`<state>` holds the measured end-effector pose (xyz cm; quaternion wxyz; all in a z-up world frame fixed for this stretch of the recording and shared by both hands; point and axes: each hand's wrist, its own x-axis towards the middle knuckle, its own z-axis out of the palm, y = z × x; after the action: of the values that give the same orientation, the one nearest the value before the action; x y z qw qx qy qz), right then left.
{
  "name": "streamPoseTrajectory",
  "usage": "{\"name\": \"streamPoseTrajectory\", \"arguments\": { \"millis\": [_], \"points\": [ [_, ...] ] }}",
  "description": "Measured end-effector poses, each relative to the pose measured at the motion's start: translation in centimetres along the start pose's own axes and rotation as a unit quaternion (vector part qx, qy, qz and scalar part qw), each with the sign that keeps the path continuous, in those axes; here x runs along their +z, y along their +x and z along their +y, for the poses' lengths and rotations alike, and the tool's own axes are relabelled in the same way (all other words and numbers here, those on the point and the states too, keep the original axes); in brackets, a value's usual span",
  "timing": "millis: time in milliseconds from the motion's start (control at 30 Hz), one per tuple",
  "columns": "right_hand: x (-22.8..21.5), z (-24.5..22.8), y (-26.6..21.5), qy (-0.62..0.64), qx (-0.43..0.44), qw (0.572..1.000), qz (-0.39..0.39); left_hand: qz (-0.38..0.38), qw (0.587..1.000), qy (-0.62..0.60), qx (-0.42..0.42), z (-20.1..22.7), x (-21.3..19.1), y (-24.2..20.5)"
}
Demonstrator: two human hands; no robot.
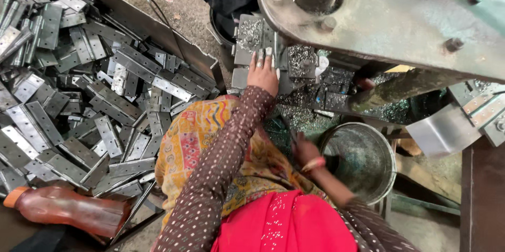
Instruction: The person sits at a manual press machine, repeatedly picking up small metal brackets from a bin, placing them into the press, and operating the lever to process them. The processed parts are then removed and placed into a metal bowl.
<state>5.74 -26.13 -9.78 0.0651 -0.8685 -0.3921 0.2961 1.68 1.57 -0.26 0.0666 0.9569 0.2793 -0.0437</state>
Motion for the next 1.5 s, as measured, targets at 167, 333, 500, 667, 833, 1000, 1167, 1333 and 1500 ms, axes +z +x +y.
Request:
{"name": "streamPoseTrajectory", "arguments": {
  "millis": [167, 333, 500, 667, 833, 1000, 1167, 1333, 1500],
  "points": [
    [1.9, 1.7, 1.0, -0.016, -0.048, 0.998, 0.038, 0.126, 0.991, -0.038, 0.004, 0.1, 1.0, -2.3],
    [-4.6, -0.9, 2.0, -0.057, -0.037, 0.997, -0.028, 0.08, 0.997, -0.02, 0.004, -0.7, -0.6, -1.1],
    [-5.5, -0.8, 2.5, -0.089, -0.051, 0.994, -0.035, 0.078, 0.997, 0.015, -0.011, -1.6, -1.2, 1.3],
    [3.2, 2.1, 2.0, -0.062, -0.039, 0.995, 0.065, 0.084, 0.996, 0.022, -0.005, -1.7, -0.8, 1.6],
    [2.5, 2.5, 2.2, -0.001, -0.083, 0.995, 0.062, 0.085, 0.996, 0.004, 0.001, -2.2, 0.1, 1.5],
    [-5.9, -2.0, 0.0, -0.015, 0.022, 0.996, 0.081, -0.005, 1.0, -0.009, 0.021, -2.1, -1.7, 0.0],
    [-10.3, -5.1, -2.1, 0.09, -0.159, 0.923, 0.339, 0.016, 0.994, 0.1, 0.052, 3.0, -2.3, -8.8],
    [-10.4, -5.9, -3.3, 0.085, -0.175, 0.906, 0.377, 0.375, 0.925, -0.031, 0.048, 5.0, -0.5, -13.7],
    [-11.1, -6.6, -3.8, 0.09, -0.168, 0.892, 0.411, 0.332, 0.928, -0.079, 0.147, 2.9, -2.7, -12.2]
  ]
}}
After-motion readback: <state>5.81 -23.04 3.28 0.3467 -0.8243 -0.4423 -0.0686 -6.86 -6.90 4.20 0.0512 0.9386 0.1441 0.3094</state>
